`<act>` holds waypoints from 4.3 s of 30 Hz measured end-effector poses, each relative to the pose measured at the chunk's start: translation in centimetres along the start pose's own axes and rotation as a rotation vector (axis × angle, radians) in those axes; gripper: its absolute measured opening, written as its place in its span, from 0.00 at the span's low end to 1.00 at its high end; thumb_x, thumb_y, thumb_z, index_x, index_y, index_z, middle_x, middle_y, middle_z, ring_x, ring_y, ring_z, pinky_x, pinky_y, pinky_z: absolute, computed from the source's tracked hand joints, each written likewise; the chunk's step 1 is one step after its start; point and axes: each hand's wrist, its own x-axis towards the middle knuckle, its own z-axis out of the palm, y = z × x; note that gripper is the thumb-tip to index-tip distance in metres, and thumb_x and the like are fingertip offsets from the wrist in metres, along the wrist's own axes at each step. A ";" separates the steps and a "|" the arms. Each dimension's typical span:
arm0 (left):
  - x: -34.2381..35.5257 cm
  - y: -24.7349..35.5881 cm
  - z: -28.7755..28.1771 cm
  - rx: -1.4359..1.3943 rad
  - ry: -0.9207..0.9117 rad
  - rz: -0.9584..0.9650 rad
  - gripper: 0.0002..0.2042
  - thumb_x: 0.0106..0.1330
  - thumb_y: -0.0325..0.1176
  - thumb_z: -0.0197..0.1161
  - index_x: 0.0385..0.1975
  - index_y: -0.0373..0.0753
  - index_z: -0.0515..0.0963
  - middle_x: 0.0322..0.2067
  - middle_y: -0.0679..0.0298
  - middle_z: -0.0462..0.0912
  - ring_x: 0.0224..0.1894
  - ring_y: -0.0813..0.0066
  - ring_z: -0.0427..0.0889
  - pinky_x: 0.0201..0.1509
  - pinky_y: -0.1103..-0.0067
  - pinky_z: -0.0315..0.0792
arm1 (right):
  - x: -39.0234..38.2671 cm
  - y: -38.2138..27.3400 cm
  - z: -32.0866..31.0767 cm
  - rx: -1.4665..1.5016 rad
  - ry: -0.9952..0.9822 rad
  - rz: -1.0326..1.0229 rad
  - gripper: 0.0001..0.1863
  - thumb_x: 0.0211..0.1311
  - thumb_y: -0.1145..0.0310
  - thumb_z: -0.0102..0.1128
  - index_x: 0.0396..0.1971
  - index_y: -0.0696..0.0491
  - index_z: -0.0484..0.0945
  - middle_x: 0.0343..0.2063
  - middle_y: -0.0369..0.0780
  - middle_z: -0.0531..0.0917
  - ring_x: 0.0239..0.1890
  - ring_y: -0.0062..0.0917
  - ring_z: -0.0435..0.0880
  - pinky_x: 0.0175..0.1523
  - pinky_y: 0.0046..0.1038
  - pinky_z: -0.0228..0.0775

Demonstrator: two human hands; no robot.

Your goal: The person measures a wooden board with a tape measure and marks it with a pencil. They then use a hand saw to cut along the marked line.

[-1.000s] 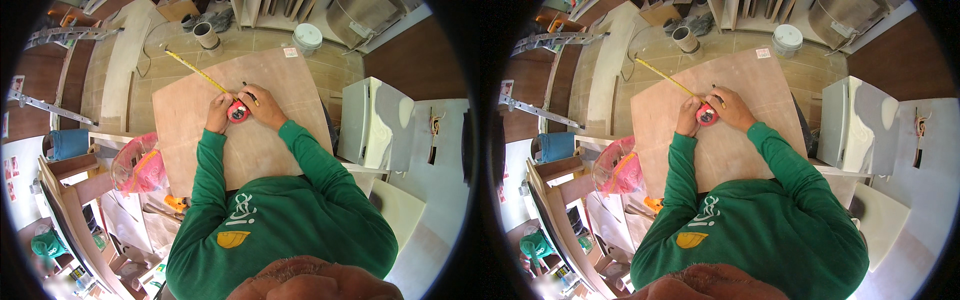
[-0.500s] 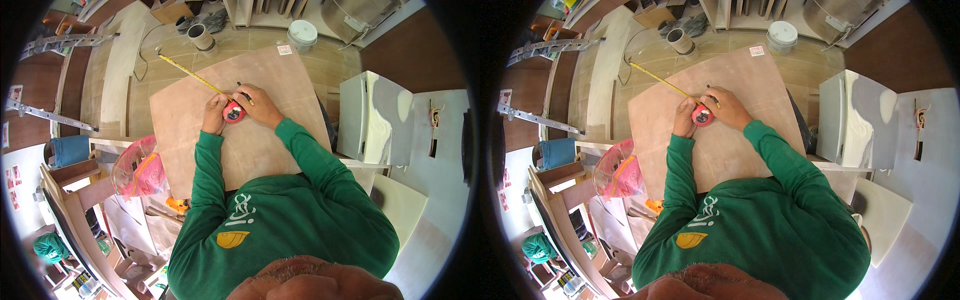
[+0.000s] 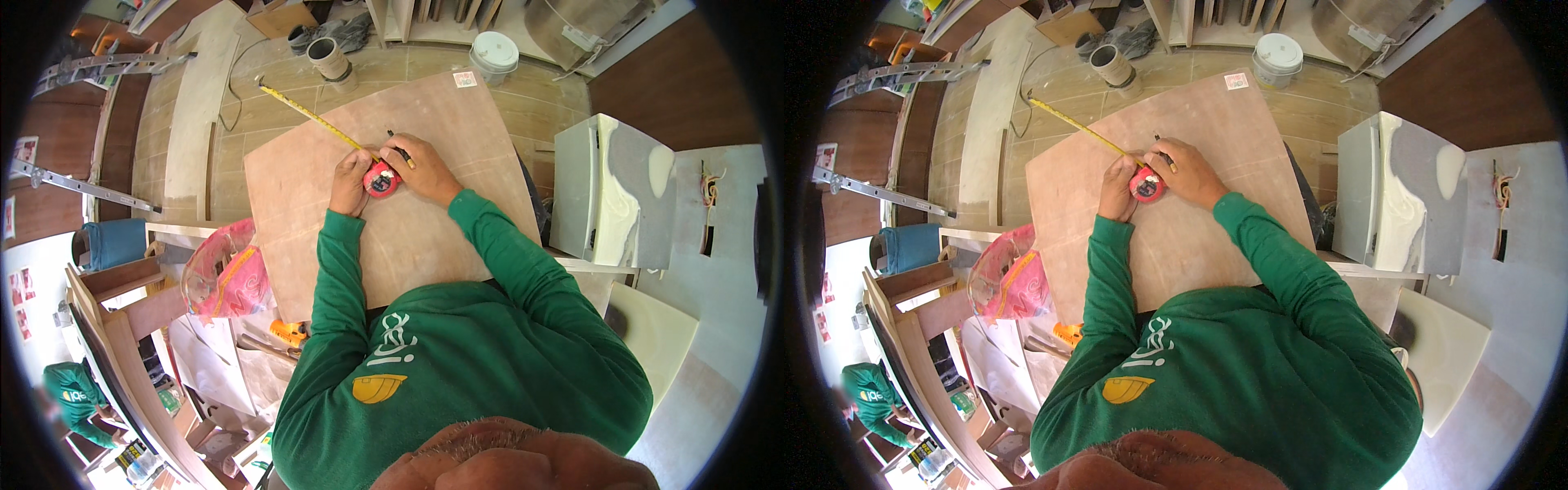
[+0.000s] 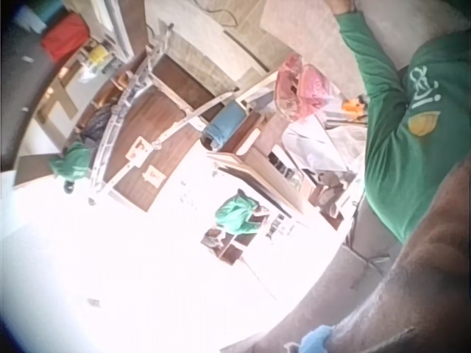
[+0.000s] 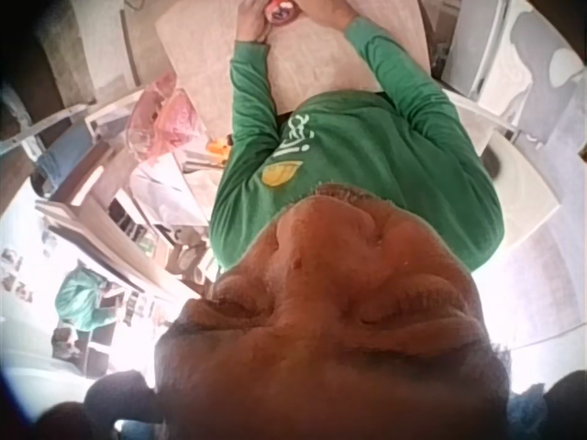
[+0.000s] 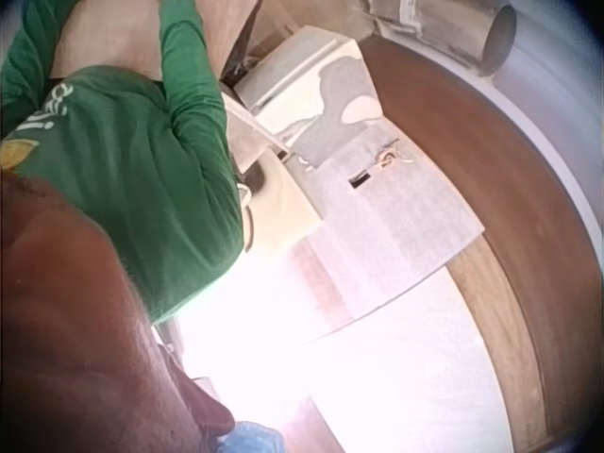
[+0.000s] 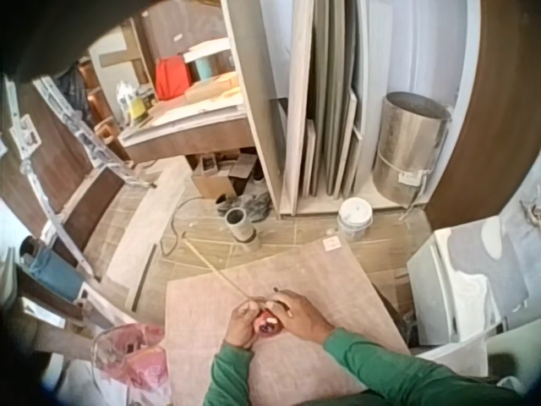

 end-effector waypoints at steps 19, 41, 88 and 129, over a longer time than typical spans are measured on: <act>0.2 -0.4 -0.5 -0.017 -0.010 0.002 0.19 0.86 0.45 0.63 0.54 0.31 0.84 0.49 0.62 0.89 0.50 0.76 0.86 0.59 0.76 0.81 | 0.1 -0.6 -0.2 -0.012 -0.017 0.013 0.15 0.79 0.62 0.63 0.42 0.61 0.82 0.40 0.53 0.85 0.43 0.51 0.85 0.51 0.45 0.76; 0.3 -0.7 -0.9 -0.033 -0.001 -0.019 0.18 0.86 0.44 0.62 0.49 0.32 0.86 0.49 0.61 0.89 0.50 0.73 0.86 0.60 0.73 0.81 | 0.0 0.2 -0.1 -0.028 -0.017 0.014 0.16 0.80 0.60 0.62 0.45 0.60 0.84 0.42 0.53 0.87 0.45 0.52 0.86 0.53 0.46 0.77; 0.5 -1.0 -1.0 -0.015 -0.004 0.000 0.18 0.87 0.44 0.61 0.51 0.33 0.85 0.49 0.62 0.88 0.50 0.76 0.85 0.59 0.75 0.81 | -0.1 0.0 -0.3 -0.029 -0.004 -0.012 0.15 0.80 0.61 0.63 0.43 0.60 0.84 0.39 0.52 0.86 0.41 0.49 0.86 0.50 0.44 0.77; -0.9 0.5 1.0 -0.077 0.056 0.082 0.16 0.87 0.43 0.60 0.51 0.34 0.82 0.50 0.58 0.87 0.50 0.65 0.88 0.56 0.64 0.87 | -0.4 -0.2 -0.3 0.023 0.040 -0.010 0.15 0.82 0.61 0.63 0.46 0.60 0.84 0.36 0.47 0.85 0.36 0.36 0.85 0.45 0.38 0.77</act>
